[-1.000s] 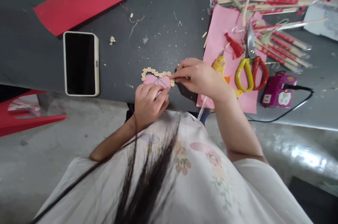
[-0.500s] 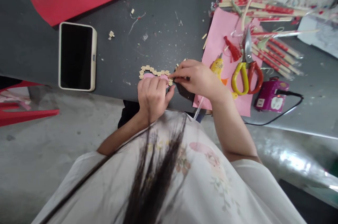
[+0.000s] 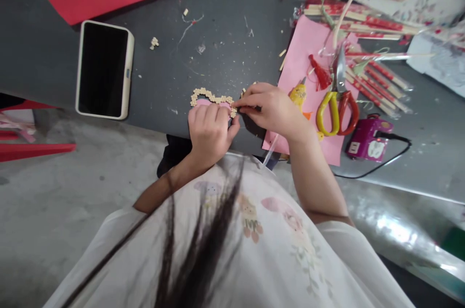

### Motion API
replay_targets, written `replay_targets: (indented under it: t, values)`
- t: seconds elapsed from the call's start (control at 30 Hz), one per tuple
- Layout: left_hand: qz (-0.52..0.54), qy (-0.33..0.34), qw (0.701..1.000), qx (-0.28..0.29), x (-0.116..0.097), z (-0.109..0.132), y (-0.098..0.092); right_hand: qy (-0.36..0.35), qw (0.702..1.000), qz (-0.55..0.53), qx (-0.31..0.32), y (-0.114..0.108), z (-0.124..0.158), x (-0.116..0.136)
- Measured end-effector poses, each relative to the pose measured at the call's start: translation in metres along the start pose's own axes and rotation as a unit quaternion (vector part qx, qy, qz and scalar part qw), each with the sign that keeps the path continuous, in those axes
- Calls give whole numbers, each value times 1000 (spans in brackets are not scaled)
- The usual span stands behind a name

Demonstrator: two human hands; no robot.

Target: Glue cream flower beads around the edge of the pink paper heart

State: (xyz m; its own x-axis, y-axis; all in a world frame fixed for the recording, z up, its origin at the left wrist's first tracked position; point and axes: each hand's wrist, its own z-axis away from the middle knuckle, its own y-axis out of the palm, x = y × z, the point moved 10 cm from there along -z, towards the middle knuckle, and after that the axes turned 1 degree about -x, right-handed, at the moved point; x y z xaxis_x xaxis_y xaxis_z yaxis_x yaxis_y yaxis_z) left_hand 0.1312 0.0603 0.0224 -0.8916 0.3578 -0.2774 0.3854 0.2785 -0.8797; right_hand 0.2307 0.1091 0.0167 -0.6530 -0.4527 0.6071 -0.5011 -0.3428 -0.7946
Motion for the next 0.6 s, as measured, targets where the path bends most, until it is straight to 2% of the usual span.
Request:
replay_targets:
  t: [0.27,0.43,0.6]
  values:
    - [15,-9,1000,22,2,3,3,-2,1000,28,6,2,1,4]
    - [26,12,1000,11,4,6,-15,-9,1000,28,-2,1,2,5]
    - [59,16,998,-2,27,15,-37,-16,999,12,-35,-11,4,10]
